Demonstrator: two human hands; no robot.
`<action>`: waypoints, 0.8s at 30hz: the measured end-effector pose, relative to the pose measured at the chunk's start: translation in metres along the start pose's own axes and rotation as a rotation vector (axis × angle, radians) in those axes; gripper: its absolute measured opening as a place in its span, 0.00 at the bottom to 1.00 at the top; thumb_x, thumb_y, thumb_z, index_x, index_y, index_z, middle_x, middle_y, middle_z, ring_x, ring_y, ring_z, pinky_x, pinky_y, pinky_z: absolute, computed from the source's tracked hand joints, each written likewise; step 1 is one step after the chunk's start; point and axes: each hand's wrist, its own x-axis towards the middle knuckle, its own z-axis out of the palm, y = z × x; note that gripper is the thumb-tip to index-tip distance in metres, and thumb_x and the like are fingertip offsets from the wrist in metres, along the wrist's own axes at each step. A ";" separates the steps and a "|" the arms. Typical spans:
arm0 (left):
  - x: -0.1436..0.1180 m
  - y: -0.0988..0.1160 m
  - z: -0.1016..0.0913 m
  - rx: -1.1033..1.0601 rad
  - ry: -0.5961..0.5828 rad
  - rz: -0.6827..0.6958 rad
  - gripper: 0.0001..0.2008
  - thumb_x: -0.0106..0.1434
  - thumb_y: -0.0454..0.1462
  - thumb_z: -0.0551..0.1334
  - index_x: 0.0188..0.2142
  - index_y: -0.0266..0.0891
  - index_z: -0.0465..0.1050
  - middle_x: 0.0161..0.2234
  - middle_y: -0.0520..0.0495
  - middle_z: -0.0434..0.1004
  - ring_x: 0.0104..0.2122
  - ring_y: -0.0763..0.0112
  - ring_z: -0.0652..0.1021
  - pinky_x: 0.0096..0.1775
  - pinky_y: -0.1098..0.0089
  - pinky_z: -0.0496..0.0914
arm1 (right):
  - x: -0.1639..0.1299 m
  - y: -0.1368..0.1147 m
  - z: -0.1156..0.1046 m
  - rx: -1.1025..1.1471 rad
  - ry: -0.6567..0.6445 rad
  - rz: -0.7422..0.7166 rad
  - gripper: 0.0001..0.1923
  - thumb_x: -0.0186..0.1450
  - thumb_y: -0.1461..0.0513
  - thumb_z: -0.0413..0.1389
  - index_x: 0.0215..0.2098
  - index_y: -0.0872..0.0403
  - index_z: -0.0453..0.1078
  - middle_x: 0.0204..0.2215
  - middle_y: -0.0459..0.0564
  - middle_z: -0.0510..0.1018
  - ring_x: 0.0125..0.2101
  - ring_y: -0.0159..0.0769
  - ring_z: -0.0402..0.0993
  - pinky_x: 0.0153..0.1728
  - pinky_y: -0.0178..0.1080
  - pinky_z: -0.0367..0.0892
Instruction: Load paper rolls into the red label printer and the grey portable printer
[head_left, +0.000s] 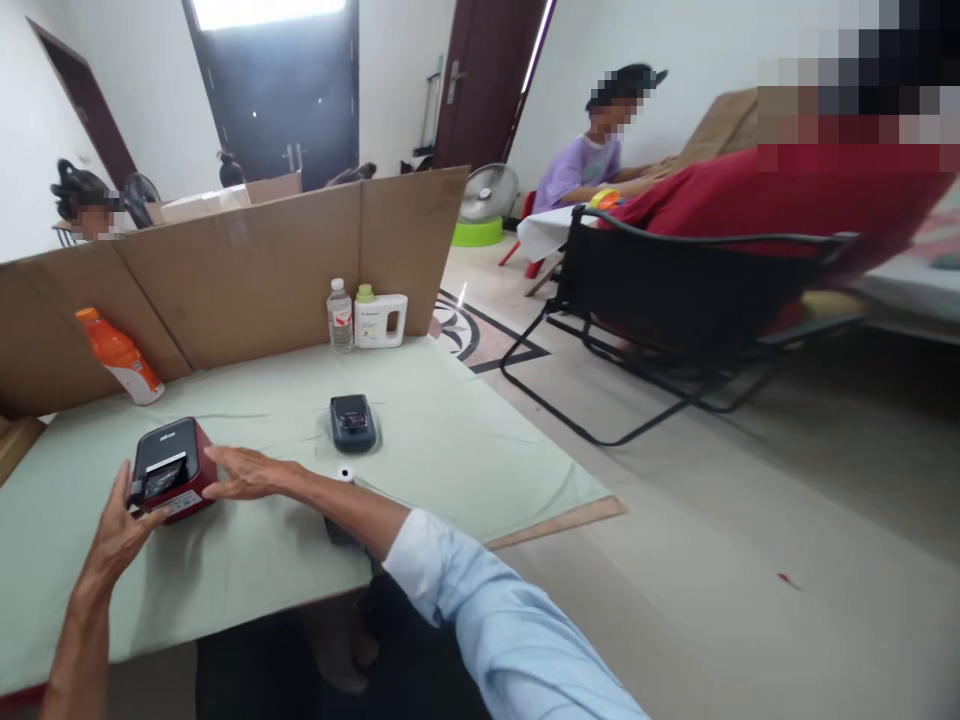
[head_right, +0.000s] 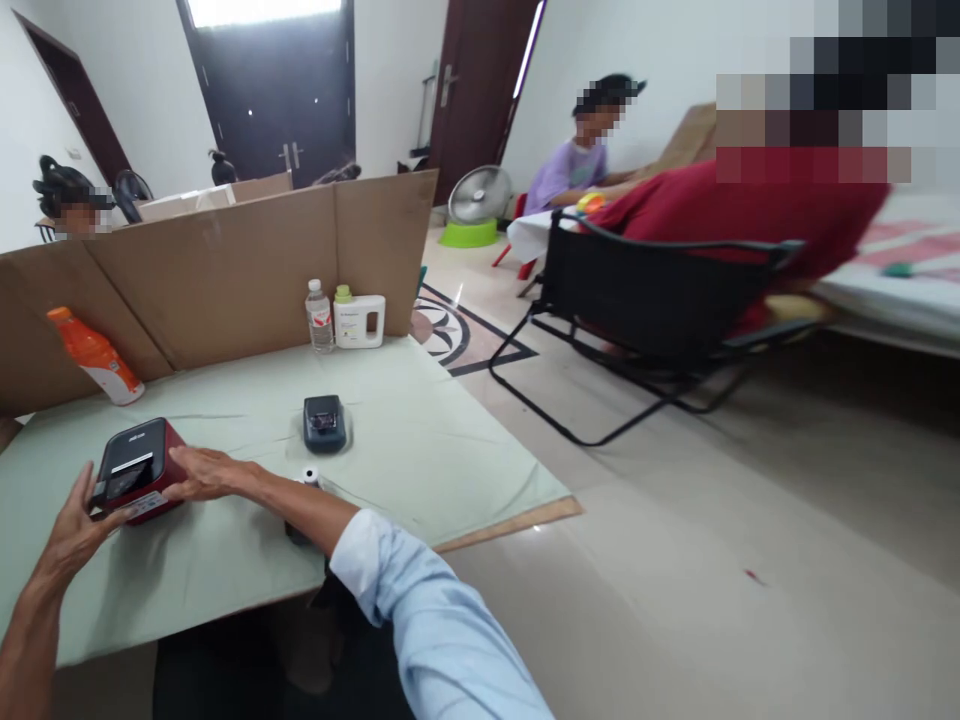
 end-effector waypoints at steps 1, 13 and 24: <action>-0.004 0.008 -0.001 0.055 0.039 0.013 0.57 0.49 0.47 0.74 0.74 0.39 0.50 0.69 0.29 0.63 0.65 0.37 0.69 0.60 0.45 0.72 | -0.009 0.004 -0.015 -0.034 0.034 -0.022 0.30 0.65 0.49 0.63 0.60 0.53 0.67 0.57 0.57 0.77 0.54 0.48 0.75 0.54 0.47 0.72; 0.007 0.115 0.170 -0.024 -0.254 0.475 0.27 0.61 0.35 0.59 0.60 0.42 0.73 0.60 0.40 0.75 0.53 0.55 0.79 0.47 0.56 0.80 | -0.164 0.119 -0.120 -0.241 0.809 0.554 0.22 0.71 0.51 0.51 0.54 0.57 0.72 0.49 0.62 0.78 0.44 0.45 0.77 0.51 0.47 0.71; 0.045 0.133 0.288 -0.144 -0.632 0.322 0.33 0.43 0.32 0.70 0.52 0.34 0.75 0.40 0.46 0.81 0.36 0.63 0.79 0.39 0.66 0.76 | -0.163 0.117 -0.113 -0.111 0.620 0.576 0.27 0.71 0.44 0.46 0.28 0.54 0.69 0.23 0.48 0.74 0.28 0.36 0.69 0.31 0.35 0.63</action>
